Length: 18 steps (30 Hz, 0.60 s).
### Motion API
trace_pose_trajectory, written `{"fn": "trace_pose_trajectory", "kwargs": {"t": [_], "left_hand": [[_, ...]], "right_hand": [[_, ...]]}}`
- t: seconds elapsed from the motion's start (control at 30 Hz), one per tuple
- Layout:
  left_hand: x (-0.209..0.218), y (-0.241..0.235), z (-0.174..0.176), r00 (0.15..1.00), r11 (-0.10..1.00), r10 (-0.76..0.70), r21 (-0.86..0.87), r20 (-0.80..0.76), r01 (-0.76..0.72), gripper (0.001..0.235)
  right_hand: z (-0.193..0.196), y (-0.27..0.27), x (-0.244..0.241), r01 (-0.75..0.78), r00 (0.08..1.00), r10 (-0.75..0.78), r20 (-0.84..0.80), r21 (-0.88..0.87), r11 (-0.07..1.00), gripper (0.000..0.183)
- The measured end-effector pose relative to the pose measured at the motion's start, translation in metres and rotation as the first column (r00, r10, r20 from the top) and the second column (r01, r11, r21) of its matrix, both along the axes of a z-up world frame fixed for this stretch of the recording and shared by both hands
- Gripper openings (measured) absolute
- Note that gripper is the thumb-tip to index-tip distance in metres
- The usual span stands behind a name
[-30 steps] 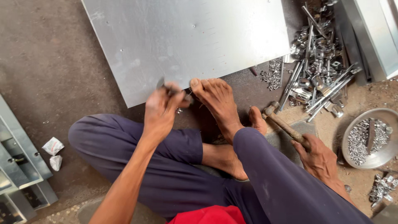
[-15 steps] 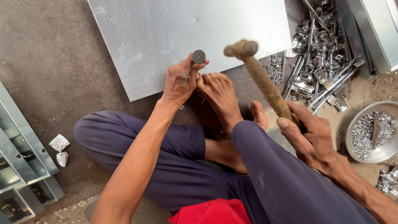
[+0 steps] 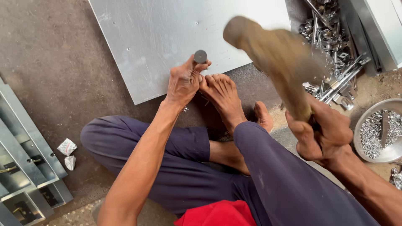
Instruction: The person assembles a metal sliding latch onto a panel by aligning the hardware and using a hammer and a punch to secure the components while sitting on the floor.
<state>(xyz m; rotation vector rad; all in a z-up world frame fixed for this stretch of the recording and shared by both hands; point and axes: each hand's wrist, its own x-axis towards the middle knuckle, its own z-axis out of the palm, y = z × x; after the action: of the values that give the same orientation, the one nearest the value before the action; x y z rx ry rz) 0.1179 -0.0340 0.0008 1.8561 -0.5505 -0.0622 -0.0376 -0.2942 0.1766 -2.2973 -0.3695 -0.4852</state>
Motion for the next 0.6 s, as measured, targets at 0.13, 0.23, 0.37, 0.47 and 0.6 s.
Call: {"fn": "trace_pose_trajectory", "kwargs": {"t": [0.13, 0.23, 0.37, 0.47, 0.6], "left_hand": [[-0.007, 0.001, -0.001, 0.998, 0.992, 0.016, 0.123, 0.054, -0.023, 0.018], [-0.003, -0.006, -0.003, 0.996, 0.987, 0.07, -0.138, -0.053, -0.077, 0.015], [0.015, -0.02, -0.007, 0.998, 0.997, -0.063, -0.041, -0.013, 0.062, 0.02], [0.012, -0.022, -0.001, 0.994, 0.997, -0.072, 0.016, 0.087, 0.071, 0.016], [0.012, -0.025, 0.002, 0.994, 0.997, -0.08, 0.024, 0.07, 0.078, 0.017]], "right_hand": [[-0.012, 0.0, 0.001, -0.019, 0.863, 0.014, -0.505, -0.005, 1.0, 0.031], [-0.009, 0.012, -0.006, 0.213, 0.621, -0.166, -0.766, -0.039, 0.976, 0.037], [-0.005, 0.011, -0.014, 0.217, 0.764, -0.175, -0.62, -0.009, 0.976, 0.043], [-0.007, 0.004, -0.019, 0.138, 0.852, -0.129, -0.507, -0.02, 0.99, 0.043], [-0.013, -0.004, -0.024, 0.231, 0.757, -0.186, -0.627, -0.009, 0.973, 0.045]]}}
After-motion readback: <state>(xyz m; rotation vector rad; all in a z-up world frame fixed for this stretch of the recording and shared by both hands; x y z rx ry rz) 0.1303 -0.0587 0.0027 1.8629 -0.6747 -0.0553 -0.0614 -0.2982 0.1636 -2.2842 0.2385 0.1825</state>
